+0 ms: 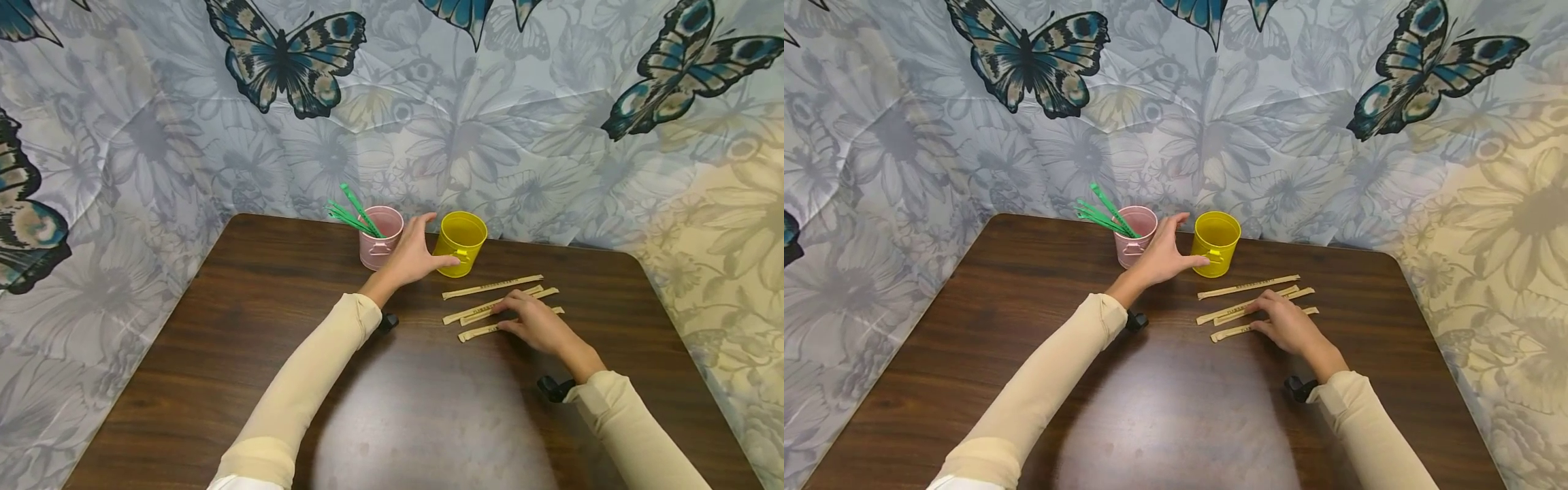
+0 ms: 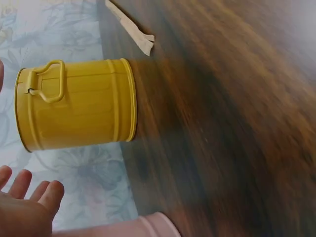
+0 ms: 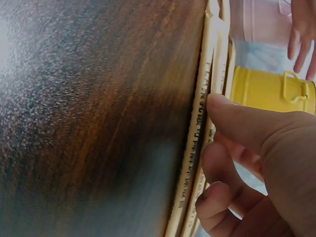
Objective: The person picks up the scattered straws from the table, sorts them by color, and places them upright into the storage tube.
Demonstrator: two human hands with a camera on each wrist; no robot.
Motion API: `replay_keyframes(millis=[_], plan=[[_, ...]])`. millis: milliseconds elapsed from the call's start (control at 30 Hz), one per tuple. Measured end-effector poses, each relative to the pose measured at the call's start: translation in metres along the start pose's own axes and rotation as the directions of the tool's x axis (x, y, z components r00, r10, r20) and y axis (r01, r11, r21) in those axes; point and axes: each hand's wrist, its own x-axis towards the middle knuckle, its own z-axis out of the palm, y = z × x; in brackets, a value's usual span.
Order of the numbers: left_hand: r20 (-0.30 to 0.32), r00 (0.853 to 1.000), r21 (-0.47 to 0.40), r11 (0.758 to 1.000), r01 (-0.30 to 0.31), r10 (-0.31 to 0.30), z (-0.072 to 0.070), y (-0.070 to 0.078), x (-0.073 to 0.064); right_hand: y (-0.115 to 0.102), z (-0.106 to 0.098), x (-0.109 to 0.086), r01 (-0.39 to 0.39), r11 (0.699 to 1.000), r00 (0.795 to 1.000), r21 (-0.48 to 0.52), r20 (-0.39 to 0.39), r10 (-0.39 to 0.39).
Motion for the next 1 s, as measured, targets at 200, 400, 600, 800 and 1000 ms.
replay_keyframes(millis=[200, 400, 600, 800, 1000], plan=[[0.002, 1.0, -0.05, 0.998, 0.024, -0.024, 0.013, 0.003, 0.016, 0.001, 0.001, -0.001, 0.011, 1.0, 1.0, -0.007, -0.016, -0.012], [0.004, 1.0, -0.173, 0.985, 0.015, -0.015, 0.033, 0.003, 0.028, 0.001, 0.002, -0.005, 0.003, 1.0, 1.0, 0.024, 0.005, -0.003], [0.018, 1.0, -0.276, 0.961, 0.026, -0.022, 0.046, 0.002, 0.035, 0.002, 0.005, -0.009, 0.006, 0.999, 1.0, 0.051, 0.006, -0.007], [0.019, 0.998, -0.338, 0.939, 0.066, -0.064, 0.05, -0.005, 0.039, 0.004, 0.01, -0.005, 0.052, 0.997, 0.999, 0.051, 0.002, -0.052], [0.002, 0.997, -0.351, 0.934, 0.072, -0.076, 0.055, -0.006, 0.044, 0.005, 0.008, -0.005, 0.039, 0.998, 0.999, 0.045, 0.024, -0.04]])
